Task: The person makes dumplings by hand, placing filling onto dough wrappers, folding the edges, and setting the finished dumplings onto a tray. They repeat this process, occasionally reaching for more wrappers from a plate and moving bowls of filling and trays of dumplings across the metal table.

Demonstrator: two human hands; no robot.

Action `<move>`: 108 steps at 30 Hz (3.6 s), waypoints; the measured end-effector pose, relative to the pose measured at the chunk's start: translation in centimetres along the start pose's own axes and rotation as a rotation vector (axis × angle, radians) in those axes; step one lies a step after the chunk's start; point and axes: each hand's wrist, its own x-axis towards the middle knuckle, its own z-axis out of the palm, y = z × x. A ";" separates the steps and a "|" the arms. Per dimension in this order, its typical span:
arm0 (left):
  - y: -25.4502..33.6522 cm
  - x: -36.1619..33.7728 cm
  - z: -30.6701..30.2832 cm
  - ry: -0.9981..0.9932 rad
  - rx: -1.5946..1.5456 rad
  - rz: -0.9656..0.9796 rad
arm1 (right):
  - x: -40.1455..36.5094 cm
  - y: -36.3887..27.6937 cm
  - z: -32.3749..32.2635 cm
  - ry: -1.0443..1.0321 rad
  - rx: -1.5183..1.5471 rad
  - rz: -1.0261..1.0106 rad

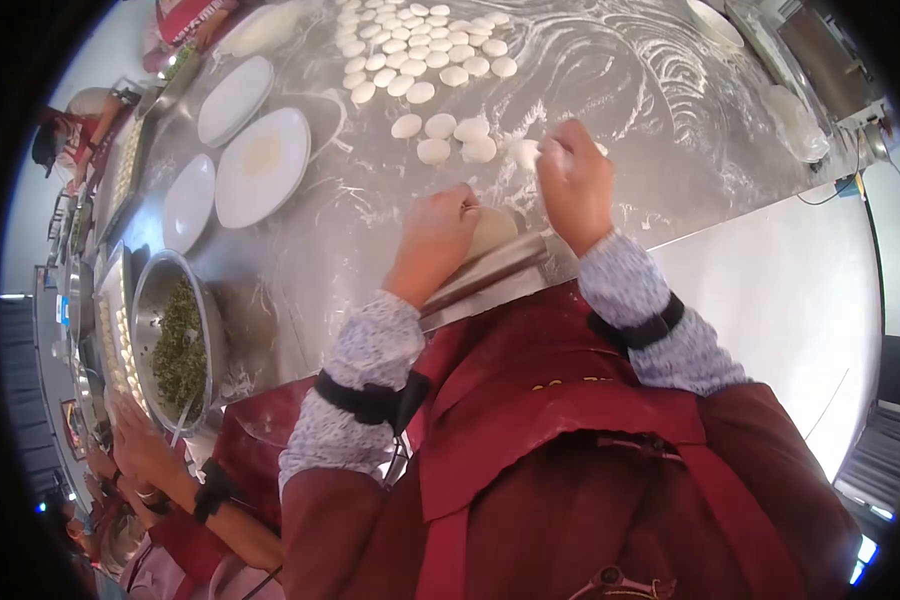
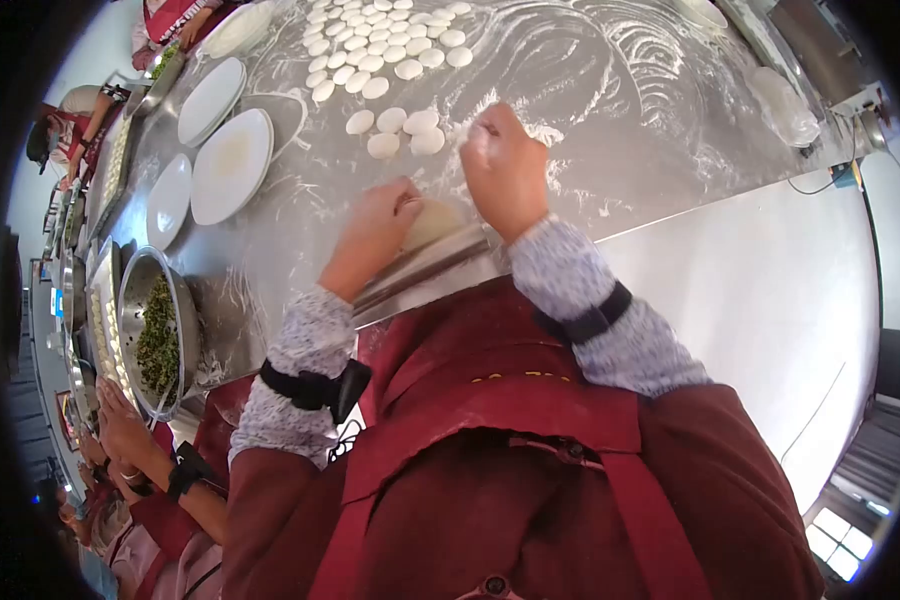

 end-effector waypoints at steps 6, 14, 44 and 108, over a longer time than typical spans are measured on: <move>1.4 0.0 0.7 0.036 -0.130 -0.005 | 2.3 0.6 2.6 -0.002 0.019 -0.104; -0.2 -0.1 0.3 0.029 0.011 0.031 | 0.1 0.7 0.2 -0.008 0.009 -0.078; -3.0 -1.6 -1.6 0.167 -0.209 0.039 | -1.0 1.1 -0.9 -0.067 0.037 -0.028; -0.4 -0.9 0.6 0.016 -0.175 -0.029 | 0.1 0.6 0.1 -0.033 0.063 -0.068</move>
